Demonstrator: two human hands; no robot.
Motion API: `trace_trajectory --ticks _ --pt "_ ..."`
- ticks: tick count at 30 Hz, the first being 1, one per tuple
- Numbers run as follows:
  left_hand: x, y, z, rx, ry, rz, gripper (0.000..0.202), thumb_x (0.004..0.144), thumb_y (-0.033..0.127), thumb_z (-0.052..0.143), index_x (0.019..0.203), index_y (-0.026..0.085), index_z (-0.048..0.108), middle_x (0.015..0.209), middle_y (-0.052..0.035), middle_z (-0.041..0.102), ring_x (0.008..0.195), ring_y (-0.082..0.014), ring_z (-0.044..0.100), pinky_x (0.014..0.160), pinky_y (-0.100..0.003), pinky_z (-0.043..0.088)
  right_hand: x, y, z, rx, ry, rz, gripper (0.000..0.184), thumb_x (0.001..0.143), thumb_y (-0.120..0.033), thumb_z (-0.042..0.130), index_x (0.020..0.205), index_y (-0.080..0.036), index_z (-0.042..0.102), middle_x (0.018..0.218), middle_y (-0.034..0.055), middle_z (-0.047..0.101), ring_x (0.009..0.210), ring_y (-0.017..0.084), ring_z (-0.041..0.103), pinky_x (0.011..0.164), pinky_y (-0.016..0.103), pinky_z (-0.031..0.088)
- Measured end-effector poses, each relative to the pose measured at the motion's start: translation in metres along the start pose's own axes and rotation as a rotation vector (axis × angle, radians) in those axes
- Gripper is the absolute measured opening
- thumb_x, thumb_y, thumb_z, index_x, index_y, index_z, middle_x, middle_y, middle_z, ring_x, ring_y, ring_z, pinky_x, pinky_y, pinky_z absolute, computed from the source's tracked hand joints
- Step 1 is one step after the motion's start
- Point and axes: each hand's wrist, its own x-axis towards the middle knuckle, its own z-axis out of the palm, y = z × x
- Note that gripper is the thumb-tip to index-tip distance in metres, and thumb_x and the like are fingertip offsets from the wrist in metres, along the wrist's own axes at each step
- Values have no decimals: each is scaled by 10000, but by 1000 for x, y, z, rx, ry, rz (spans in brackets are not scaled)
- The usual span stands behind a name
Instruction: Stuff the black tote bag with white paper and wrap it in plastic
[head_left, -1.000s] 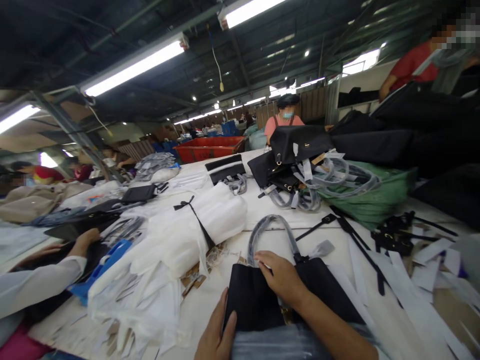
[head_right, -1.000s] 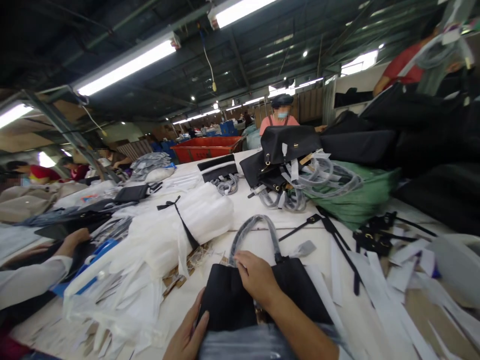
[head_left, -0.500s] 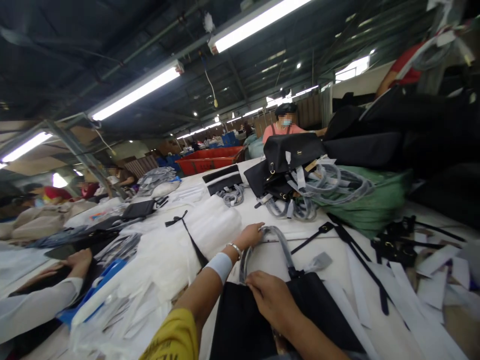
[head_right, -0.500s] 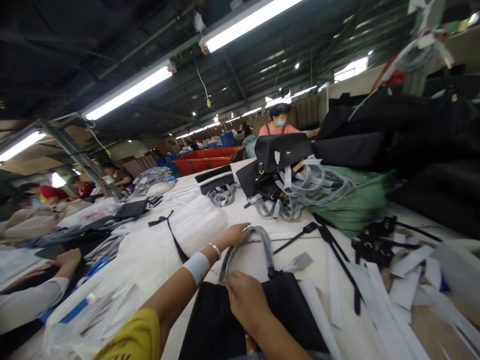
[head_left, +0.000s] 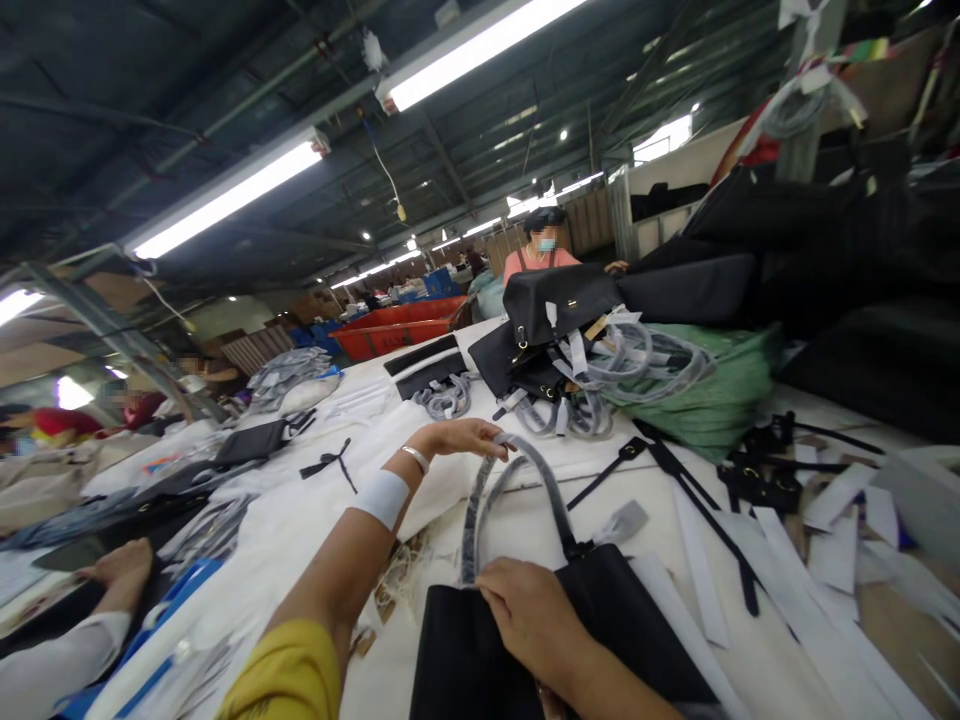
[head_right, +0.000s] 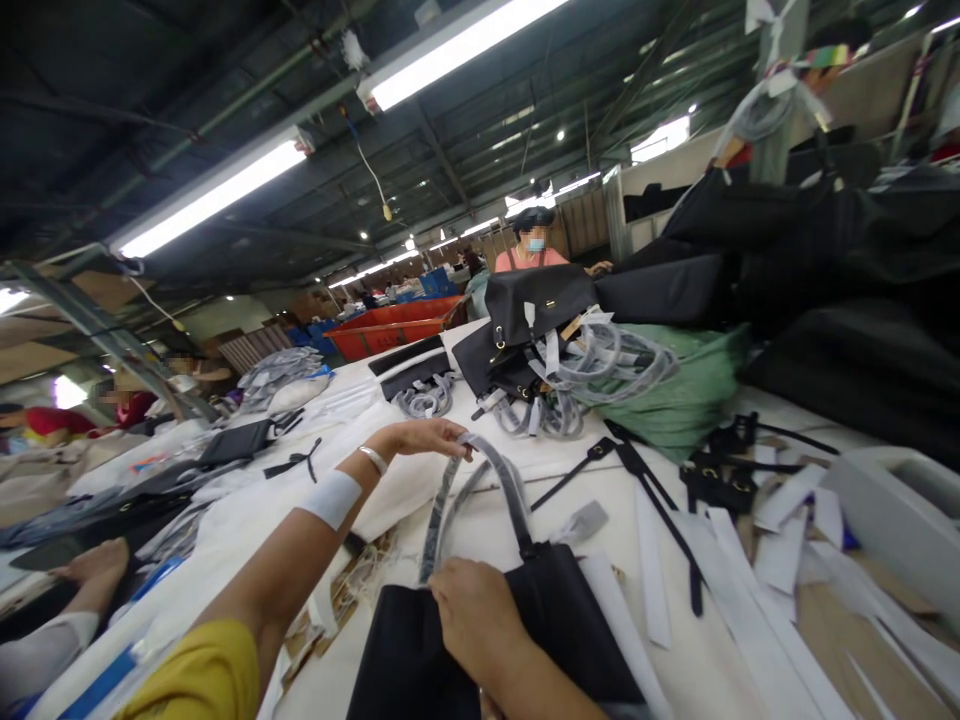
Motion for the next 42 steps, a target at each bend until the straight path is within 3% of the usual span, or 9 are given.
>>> trace_trajectory --ticks 6,11,17,22,25,29,34,38,42 --pt "-22 24 -4 -119 57 27 564 787 567 801 1121 125 698 845 -57 667 701 -148 614 652 -250 487 0 4 4 33 25 3 255 917 -153 504 957 -229 744 978 50 729 943 208 666 845 260 470" --pt "-28 39 -3 -280 227 141 637 901 573 684 1363 155 551 1063 -107 657 617 -60 497 548 -165 408 -1 3 2 76 68 5 263 929 -165 502 980 -236 750 1005 39 734 967 205 674 876 267 485" --pt "-35 65 12 -444 262 209 724 867 264 794 1481 169 422 1254 -164 627 777 -98 575 716 -206 505 8 10 4 352 280 100 485 917 -228 489 1391 -145 545 1230 125 662 1031 219 658 908 329 536" --pt "-30 94 31 -717 282 146 532 937 92 653 1436 153 477 1170 -175 665 563 -35 489 436 -87 371 15 11 6 726 251 221 749 827 -308 622 1523 -255 351 1442 115 516 963 194 671 737 296 581" --pt "-28 110 43 -807 237 143 498 968 58 576 1446 130 459 1190 -190 657 577 -35 512 460 -78 414 14 6 0 825 198 169 793 781 -375 697 1500 -235 395 1393 113 563 977 208 657 726 302 573" --pt "-32 120 53 -608 158 195 560 937 146 672 1458 177 470 1338 -174 590 653 -60 550 525 -133 466 11 2 -7 800 149 123 400 836 -431 650 1123 -162 724 998 64 735 954 232 666 788 311 546" --pt "-39 119 46 101 100 94 412 934 251 663 1337 188 611 1128 -112 705 503 -56 454 447 -170 348 11 3 -9 725 207 169 371 849 -384 603 1106 -153 738 1035 80 743 951 250 679 800 339 545" --pt "-32 104 38 691 441 -52 217 810 9 648 922 147 772 857 -97 717 800 -234 665 724 -276 505 10 2 -7 655 186 156 340 849 -309 574 1122 -179 729 1073 60 739 898 224 691 766 315 549" --pt "-19 76 32 716 746 -58 379 837 -54 499 1061 150 726 1115 -152 675 1198 -346 566 996 -409 457 7 2 -5 566 176 146 338 832 -254 570 1122 -200 734 1072 44 737 806 200 680 754 307 536"
